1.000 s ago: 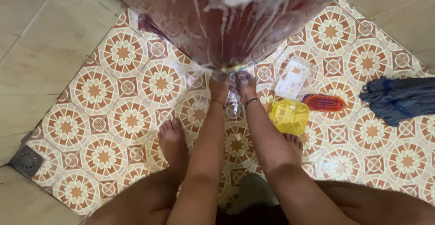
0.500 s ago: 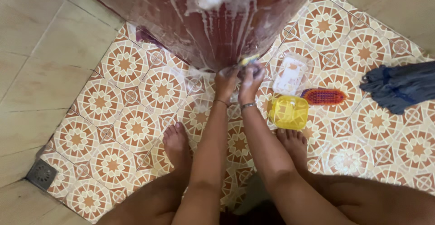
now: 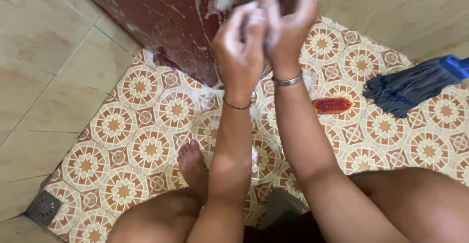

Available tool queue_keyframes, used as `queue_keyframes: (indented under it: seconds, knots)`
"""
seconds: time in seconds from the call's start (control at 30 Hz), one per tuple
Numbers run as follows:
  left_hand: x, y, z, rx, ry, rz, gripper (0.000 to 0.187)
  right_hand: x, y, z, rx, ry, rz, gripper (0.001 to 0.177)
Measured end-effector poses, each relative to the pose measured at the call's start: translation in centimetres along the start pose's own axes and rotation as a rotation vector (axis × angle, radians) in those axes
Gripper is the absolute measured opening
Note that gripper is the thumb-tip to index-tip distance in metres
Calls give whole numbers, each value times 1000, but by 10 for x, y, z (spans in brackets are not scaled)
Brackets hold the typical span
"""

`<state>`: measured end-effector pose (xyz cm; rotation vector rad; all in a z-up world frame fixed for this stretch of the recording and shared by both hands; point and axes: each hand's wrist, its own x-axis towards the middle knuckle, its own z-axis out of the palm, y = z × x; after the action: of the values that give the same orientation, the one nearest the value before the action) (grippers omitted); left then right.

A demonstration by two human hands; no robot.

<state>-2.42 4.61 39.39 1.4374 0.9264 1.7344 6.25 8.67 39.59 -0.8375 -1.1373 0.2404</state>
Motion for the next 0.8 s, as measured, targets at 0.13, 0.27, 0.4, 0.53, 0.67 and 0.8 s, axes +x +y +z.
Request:
queue_keyframes:
  seconds: [0.13, 0.27, 0.4, 0.53, 0.67, 0.8]
  knots:
    - [2, 8, -4, 157, 351, 225, 26, -20, -30, 2, -368, -169, -210, 15]
    - [-16, -27, -10, 399, 330, 335, 27, -63, 6, -5, -241, -199, -45, 12]
    - [-50, -98, -23, 440, 483, 109, 25, -118, 54, -15, -171, -291, 121, 14]
    - [-91, -210, -40, 6, 705, -385, 30, -169, 98, -20, -156, -462, 371, 14]
    - [-139, -315, -65, 185, 704, -514, 37, -221, 150, -30, -79, -622, 549, 29]
    - [-181, -364, -84, 144, 555, -853, 53, -275, 217, -41, 1, -752, 715, 44]
